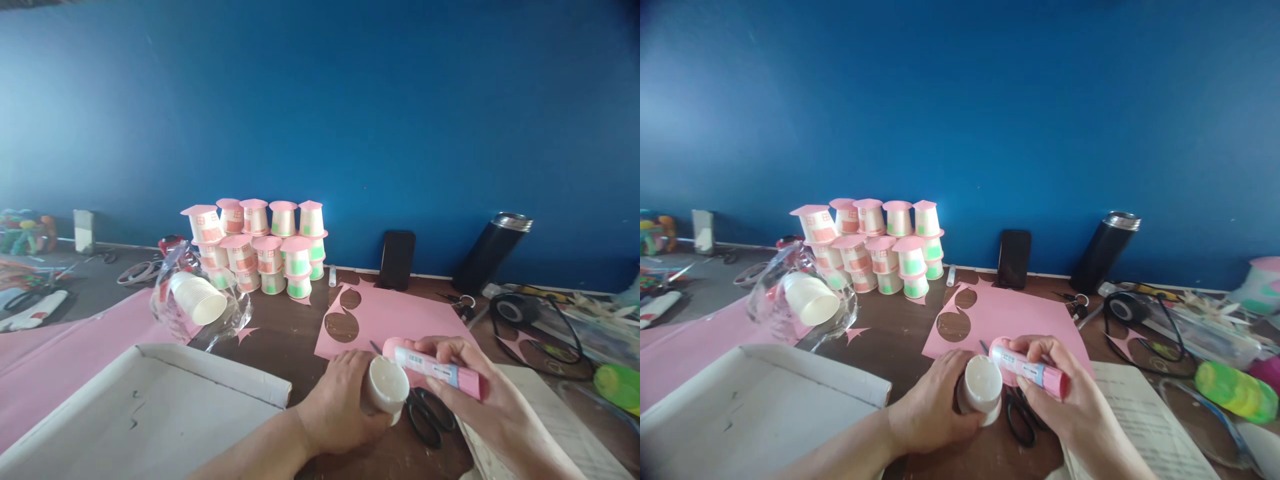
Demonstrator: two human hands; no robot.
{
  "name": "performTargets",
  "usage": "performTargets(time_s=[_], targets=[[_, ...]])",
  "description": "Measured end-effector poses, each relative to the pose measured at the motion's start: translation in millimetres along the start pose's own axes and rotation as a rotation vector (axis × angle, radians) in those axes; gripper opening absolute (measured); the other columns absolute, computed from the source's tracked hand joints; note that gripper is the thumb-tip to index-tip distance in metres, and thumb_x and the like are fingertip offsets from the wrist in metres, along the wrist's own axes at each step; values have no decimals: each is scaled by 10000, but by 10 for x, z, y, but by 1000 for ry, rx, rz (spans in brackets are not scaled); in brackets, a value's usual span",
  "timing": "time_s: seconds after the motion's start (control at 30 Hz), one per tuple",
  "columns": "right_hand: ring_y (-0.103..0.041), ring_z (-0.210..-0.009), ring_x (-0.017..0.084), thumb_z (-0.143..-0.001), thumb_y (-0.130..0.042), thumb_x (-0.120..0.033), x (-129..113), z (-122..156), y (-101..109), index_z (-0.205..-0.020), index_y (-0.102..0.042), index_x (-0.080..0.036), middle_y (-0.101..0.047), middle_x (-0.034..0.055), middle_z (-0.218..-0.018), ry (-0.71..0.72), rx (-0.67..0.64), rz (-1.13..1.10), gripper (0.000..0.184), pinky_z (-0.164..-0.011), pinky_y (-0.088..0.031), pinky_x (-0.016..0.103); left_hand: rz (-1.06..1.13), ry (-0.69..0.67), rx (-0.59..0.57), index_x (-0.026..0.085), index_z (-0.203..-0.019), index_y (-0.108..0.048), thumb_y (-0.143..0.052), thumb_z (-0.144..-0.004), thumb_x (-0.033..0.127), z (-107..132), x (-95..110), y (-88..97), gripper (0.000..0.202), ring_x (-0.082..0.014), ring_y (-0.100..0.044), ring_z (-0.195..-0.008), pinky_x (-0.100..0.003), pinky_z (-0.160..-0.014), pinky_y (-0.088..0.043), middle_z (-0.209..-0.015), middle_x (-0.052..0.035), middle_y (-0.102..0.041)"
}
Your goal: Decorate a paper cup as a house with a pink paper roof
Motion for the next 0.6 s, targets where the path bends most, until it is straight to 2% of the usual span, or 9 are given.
performTargets(time_s=[0.2, 0.37, 0.6], targets=[[-621, -1108, 193, -899, -529, -263, -159, 42, -53, -839, -427, -281, -613, 7, -1093, 136, -57, 131, 120, -932, -497, 287, 0, 2, -12, 194, -1177, -496, -714, -655, 291, -4, -4, -12, 573, -284, -535, -1068, -447, -961, -426, -1164, -98, -584], [-589, -1167, 185, -888, -505, -205, -347, 123, -149, -886, -420, -287, -584, 17, -1122, 283, -65, 293, 118, -915, -479, 251, 0, 25, -1, 181, -1118, -527, -708, -653, 290, -6, 20, 10, 511, -285, -549, -1026, -444, -926, -441, -1106, -99, -600], [-548, -1210, 167, -870, -487, -148, -427, 184, -195, -918, -410, -280, -539, 35, -1167, 393, -75, 438, 160, -940, -439, 227, 24, 19, 18, 180, -1119, -534, -709, -667, 317, -11, 38, 8, 503, -279, -556, -1020, -441, -924, -437, -1090, -96, -609]])
Point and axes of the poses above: each hand's wrist, its own z-axis away from the middle knuckle, its own y-axis out of the back of the hand, x = y × z, the point moved 8 cm from there along -z, towards the middle knuckle
